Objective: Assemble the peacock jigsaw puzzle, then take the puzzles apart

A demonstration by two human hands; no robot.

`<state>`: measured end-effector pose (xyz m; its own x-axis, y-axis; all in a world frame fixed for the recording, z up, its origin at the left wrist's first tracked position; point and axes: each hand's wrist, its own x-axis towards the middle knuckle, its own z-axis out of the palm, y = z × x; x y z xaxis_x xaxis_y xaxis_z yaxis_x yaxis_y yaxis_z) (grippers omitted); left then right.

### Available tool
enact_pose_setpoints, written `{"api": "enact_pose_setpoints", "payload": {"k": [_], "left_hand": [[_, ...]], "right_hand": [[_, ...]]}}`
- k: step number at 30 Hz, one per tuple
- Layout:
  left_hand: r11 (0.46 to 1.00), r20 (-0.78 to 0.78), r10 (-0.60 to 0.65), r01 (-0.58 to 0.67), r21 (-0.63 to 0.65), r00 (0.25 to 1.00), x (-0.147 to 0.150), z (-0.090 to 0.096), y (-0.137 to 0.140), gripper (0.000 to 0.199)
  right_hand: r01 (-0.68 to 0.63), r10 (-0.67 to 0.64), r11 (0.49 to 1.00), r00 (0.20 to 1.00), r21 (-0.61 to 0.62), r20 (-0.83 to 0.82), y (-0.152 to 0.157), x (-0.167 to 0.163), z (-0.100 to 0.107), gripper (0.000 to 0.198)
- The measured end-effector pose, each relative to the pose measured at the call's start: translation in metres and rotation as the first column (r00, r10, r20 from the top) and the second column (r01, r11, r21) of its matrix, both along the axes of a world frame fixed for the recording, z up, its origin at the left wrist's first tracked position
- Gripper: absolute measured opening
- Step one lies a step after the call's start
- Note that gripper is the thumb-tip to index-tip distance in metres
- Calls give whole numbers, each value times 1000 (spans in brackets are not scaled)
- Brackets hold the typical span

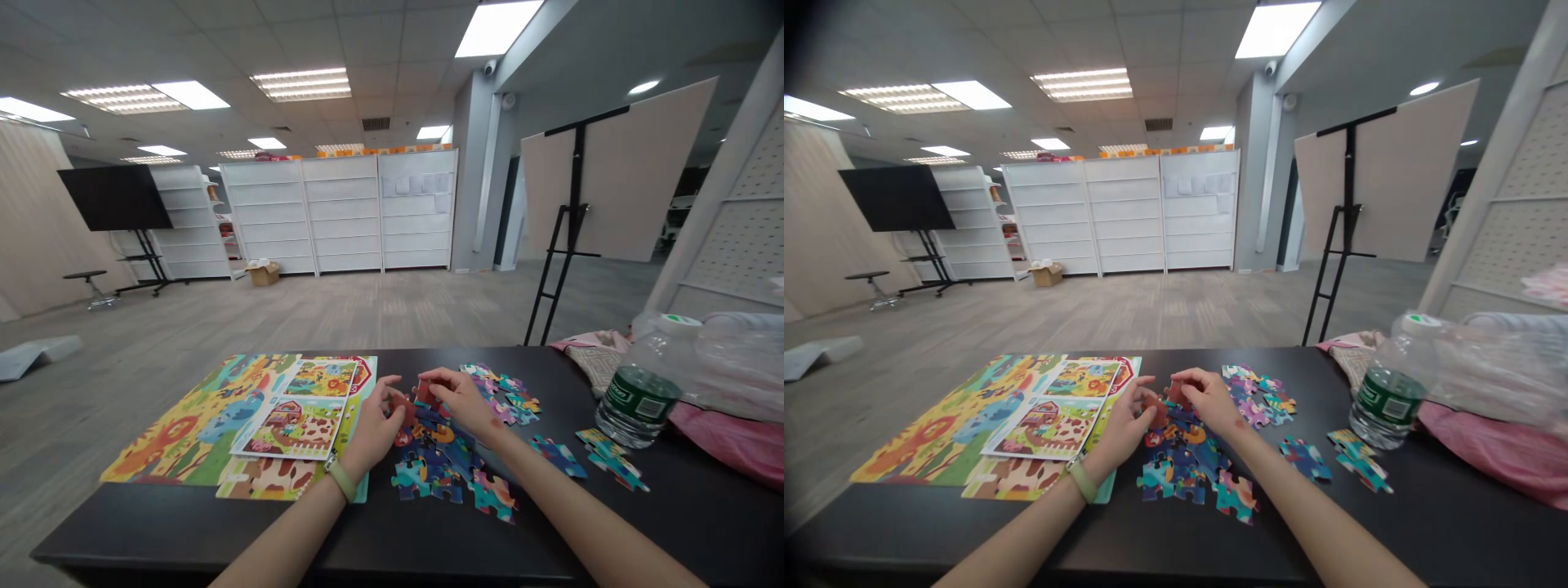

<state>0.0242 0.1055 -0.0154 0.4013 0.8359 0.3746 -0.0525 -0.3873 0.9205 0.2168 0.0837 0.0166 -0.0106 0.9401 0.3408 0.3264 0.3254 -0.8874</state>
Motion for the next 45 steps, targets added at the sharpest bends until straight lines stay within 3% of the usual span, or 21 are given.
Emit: {"api": "enact_pose_setpoints", "payload": {"k": [9, 16, 21, 28, 33, 38, 45], "left_hand": [[995, 16, 95, -95, -31, 995, -2, -8, 9, 40], [983, 95, 100, -84, -166, 990, -2, -7, 9, 45], [970, 121, 112, -83, -228, 986, -3, -1, 7, 41], [977, 109, 96, -72, -200, 989, -3, -3, 9, 37], [991, 109, 96, -84, -109, 989, -3, -10, 13, 41], [992, 105, 90, -80, -101, 990, -3, -10, 13, 40], [936, 268, 144, -43, -349, 953, -4, 3, 9, 39]], "right_hand": [[-5, 7, 999, 998, -32, 58, 0, -4, -1, 24], [-9, 6, 998, 999, -66, -47, 2, -3, -6, 34], [-1, -12, 996, 991, -91, -135, 4, -2, -9, 26], [-19, -2, 996, 974, -90, -229, 3, -4, -9, 30], [-46, 20, 993, 971, -105, -239, 0, -8, -6, 31], [-44, 17, 993, 972, -113, -233, -1, -8, -4, 31], [-44, 18, 993, 972, -106, -235, 4, -4, -8, 34]]}}
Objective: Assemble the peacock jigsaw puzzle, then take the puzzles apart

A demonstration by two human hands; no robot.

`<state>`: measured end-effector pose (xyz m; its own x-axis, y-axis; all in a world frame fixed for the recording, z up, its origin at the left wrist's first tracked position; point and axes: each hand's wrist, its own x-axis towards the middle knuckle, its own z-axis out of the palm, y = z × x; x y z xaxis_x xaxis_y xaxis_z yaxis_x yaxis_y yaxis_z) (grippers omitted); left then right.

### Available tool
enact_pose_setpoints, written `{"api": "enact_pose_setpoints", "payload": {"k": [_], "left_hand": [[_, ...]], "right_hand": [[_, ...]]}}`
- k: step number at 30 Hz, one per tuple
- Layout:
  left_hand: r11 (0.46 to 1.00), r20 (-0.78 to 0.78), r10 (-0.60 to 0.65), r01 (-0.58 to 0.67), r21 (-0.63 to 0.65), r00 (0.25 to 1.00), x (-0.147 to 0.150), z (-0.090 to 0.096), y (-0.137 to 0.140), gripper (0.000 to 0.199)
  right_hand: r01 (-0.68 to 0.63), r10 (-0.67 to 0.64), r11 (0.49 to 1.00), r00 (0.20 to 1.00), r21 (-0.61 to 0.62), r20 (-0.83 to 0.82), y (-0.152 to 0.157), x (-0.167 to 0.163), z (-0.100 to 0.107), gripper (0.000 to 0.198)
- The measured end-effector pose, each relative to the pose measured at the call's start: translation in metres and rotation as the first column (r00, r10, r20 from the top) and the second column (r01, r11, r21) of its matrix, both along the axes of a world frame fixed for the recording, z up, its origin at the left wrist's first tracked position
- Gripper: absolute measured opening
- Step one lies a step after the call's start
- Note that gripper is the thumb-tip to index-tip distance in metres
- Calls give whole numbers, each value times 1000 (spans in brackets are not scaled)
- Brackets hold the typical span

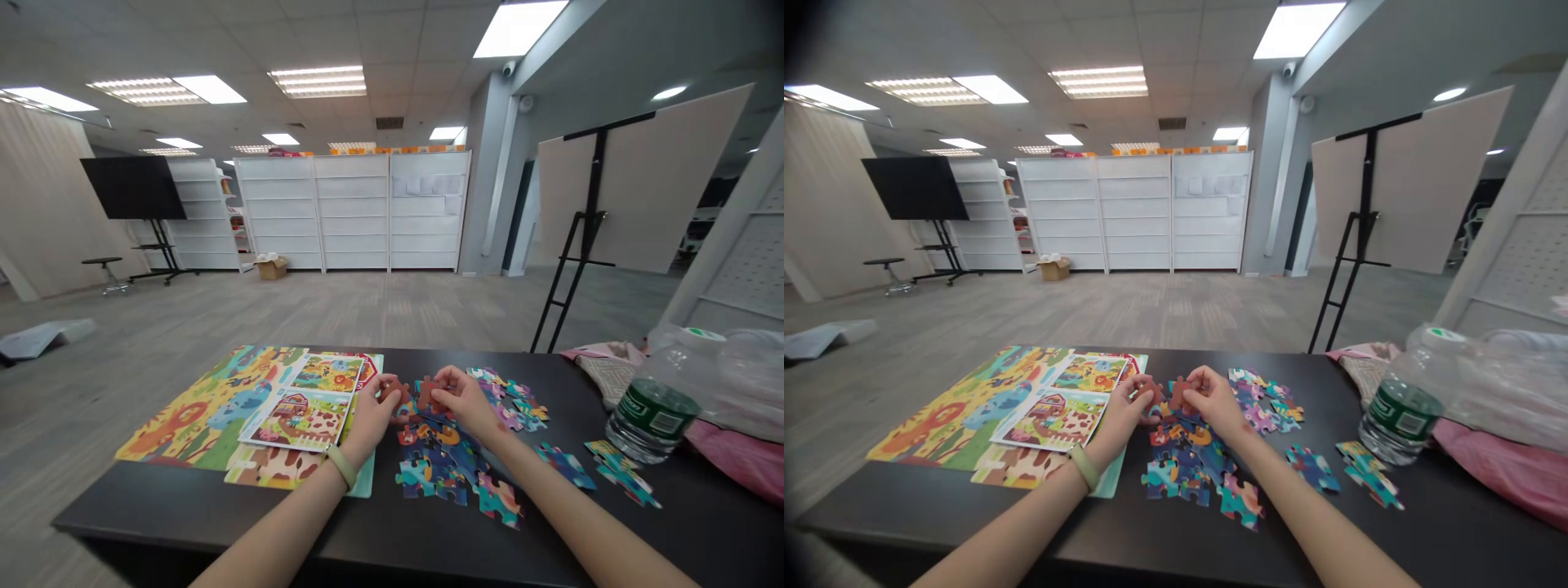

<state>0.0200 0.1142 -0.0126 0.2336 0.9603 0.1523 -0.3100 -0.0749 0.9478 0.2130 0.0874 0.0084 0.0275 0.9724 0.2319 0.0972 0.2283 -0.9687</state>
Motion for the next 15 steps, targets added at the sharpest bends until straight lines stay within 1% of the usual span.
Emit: {"api": "enact_pose_setpoints", "payload": {"k": [2, 5, 8, 11, 15], "left_hand": [[1000, 55, 13, -12, -24, 998, -1, 2, 0, 36], [999, 113, 31, -26, -45, 993, -1, 3, 0, 38], [998, 158, 16, -5, -67, 987, 0, 3, -1, 39], [996, 176, -14, 29, -85, 984, 2, 2, -3, 39], [994, 163, -42, 57, -92, 986, 4, 2, -5, 39]], "right_hand": [[-16, 16, 1000, 1000, -2, 9, 0, 0, 0, 35], [-54, 54, 998, 998, -13, 13, -1, -1, 1, 39], [-74, 74, 997, 997, -14, 5, -2, -4, 1, 42], [-75, 75, 997, 997, -8, 0, -2, -5, 1, 41], [-64, 65, 998, 998, -6, 9, -1, -6, 0, 35]]}}
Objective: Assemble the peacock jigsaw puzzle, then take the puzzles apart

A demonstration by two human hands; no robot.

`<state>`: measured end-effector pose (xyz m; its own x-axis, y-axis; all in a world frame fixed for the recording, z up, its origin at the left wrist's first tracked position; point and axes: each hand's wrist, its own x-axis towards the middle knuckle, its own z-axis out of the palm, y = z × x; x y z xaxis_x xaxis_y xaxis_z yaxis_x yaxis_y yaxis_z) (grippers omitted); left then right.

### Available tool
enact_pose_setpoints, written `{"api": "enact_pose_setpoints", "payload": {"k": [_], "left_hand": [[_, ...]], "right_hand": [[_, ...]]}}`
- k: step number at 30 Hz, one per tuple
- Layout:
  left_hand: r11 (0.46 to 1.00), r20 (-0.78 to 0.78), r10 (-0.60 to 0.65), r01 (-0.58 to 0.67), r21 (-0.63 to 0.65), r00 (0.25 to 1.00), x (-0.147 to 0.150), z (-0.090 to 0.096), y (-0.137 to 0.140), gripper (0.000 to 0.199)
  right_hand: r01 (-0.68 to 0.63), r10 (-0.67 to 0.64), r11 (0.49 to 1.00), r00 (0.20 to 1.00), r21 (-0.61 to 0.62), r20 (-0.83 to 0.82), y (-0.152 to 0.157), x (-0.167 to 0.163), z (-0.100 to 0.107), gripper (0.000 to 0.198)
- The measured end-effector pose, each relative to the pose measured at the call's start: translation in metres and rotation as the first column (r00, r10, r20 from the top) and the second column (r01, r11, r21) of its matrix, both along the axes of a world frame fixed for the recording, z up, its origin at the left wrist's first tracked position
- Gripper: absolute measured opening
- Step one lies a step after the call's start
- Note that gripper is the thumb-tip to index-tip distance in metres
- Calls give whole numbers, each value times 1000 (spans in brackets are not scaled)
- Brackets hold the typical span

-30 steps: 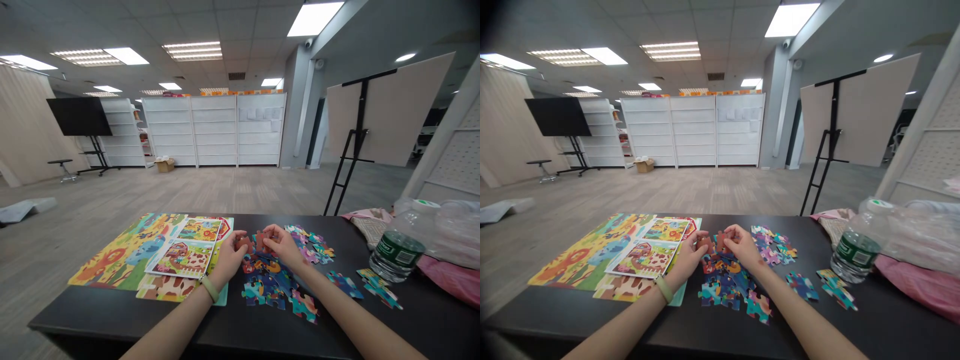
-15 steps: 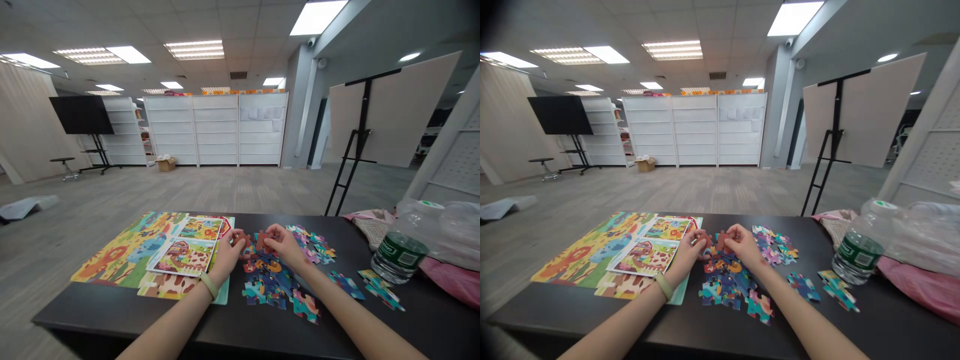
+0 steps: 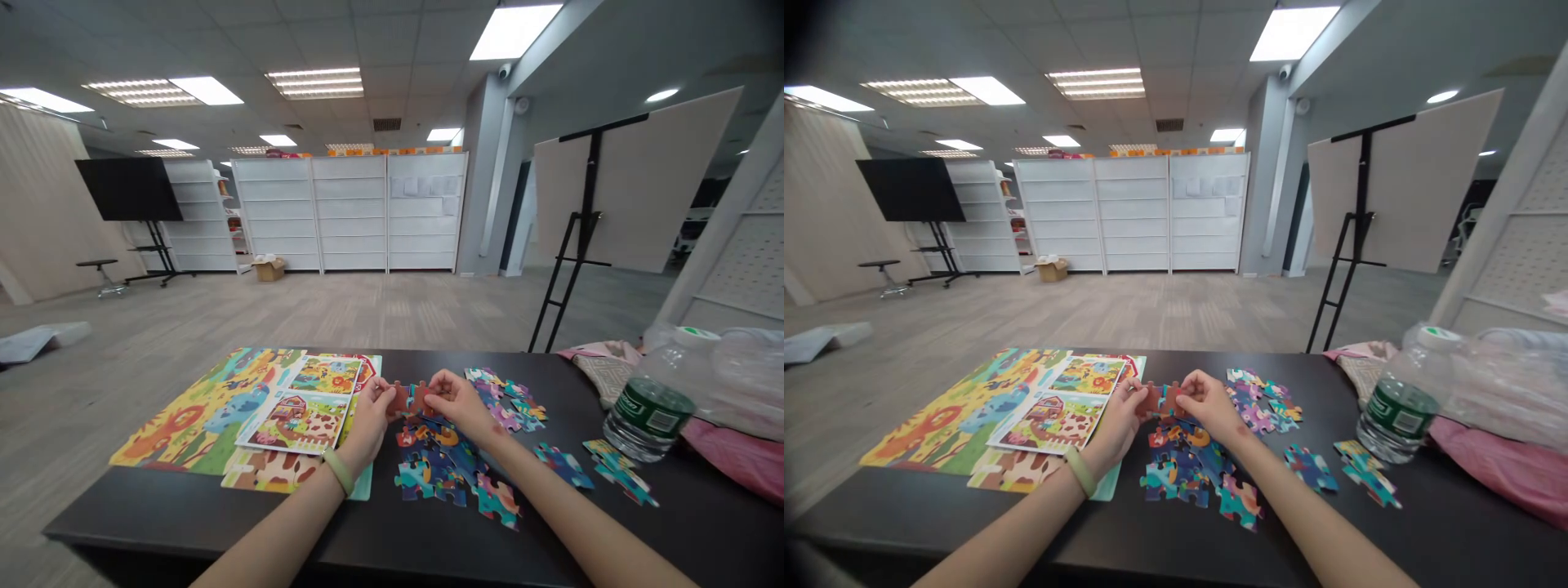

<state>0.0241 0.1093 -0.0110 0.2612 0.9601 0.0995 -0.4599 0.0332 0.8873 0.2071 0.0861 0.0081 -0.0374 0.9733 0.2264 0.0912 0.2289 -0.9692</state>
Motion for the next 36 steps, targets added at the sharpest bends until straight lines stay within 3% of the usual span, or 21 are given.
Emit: {"api": "enact_pose_setpoints", "payload": {"k": [9, 28, 36], "left_hand": [[1000, -40, -3, 4, 15, 999, 1, 0, -1, 39], [999, 55, -35, 34, 15, 998, 0, 3, -5, 40], [1000, 12, 24, -24, 3, 1000, 0, 1, 0, 42]], "right_hand": [[30, -30, 1000, 999, 2, 37, 0, 1, 2, 26], [74, -76, 997, 990, 19, 115, 0, 3, 2, 21], [-105, 107, 994, 994, -42, 37, -4, 2, 3, 37]]}}
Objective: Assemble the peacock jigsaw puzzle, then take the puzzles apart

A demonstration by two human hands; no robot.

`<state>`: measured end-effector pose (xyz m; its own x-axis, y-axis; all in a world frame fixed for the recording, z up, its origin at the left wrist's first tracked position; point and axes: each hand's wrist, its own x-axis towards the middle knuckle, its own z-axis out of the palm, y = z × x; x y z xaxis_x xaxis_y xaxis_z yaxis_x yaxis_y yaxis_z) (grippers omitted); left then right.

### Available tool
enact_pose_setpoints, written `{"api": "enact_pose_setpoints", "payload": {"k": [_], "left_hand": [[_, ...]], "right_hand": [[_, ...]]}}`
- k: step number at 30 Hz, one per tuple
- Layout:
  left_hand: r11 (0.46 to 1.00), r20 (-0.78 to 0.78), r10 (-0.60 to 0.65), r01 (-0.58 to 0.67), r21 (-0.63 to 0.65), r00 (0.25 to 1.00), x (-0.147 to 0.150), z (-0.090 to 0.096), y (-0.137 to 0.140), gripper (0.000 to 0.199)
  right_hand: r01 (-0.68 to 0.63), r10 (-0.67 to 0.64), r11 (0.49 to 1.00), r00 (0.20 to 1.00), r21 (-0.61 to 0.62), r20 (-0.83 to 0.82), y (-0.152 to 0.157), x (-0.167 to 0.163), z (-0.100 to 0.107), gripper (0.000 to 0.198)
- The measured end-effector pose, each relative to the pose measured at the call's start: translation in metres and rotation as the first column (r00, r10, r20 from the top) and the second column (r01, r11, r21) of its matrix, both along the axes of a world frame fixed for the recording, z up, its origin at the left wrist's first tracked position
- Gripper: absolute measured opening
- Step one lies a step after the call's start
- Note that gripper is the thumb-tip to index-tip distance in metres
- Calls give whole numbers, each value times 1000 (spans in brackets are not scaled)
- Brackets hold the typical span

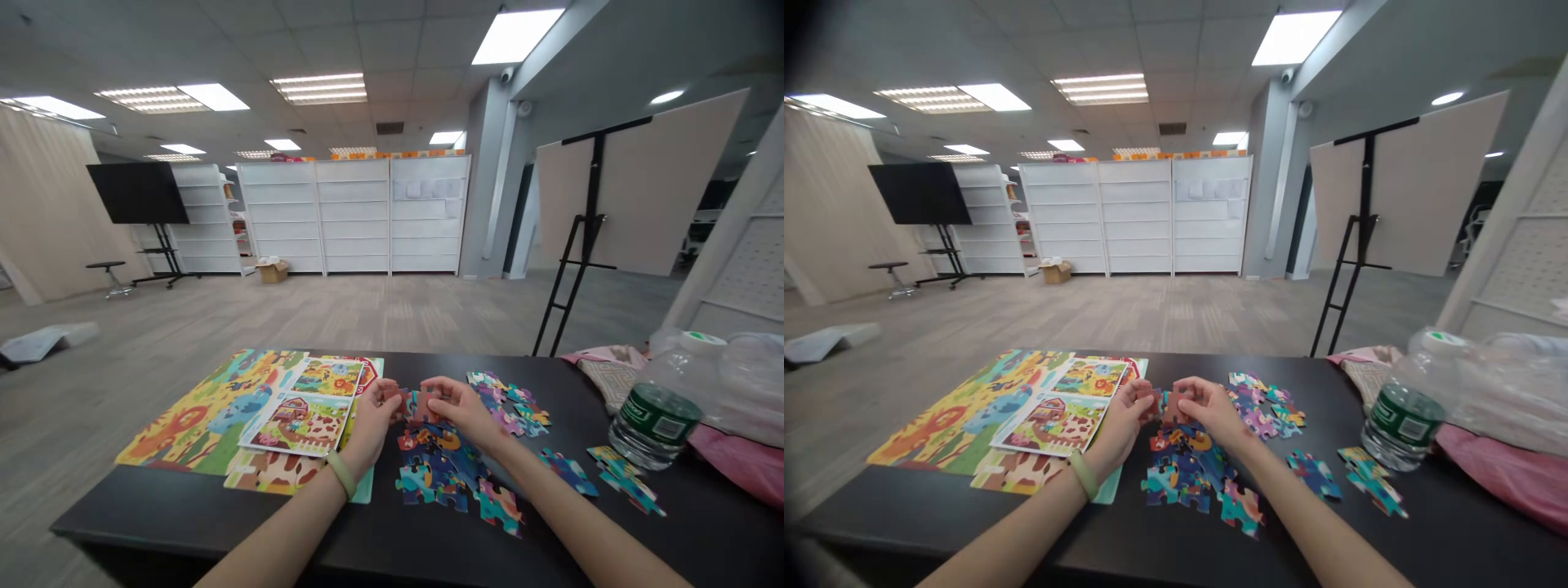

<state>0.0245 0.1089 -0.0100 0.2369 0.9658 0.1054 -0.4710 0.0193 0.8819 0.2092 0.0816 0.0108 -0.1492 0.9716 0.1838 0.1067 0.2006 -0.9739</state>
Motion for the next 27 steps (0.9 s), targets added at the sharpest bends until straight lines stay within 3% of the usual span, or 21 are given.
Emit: {"api": "enact_pose_setpoints", "payload": {"k": [6, 27], "left_hand": [[1000, 58, 27, -26, -9, 998, 1, 0, 1, 38], [994, 118, -101, 95, 55, 988, 1, 7, -5, 38]], "right_hand": [[-129, 130, 989, 991, -73, 10, -4, -11, -9, 42], [-76, 77, 997, 996, -25, 50, -4, -14, -15, 42]]}}
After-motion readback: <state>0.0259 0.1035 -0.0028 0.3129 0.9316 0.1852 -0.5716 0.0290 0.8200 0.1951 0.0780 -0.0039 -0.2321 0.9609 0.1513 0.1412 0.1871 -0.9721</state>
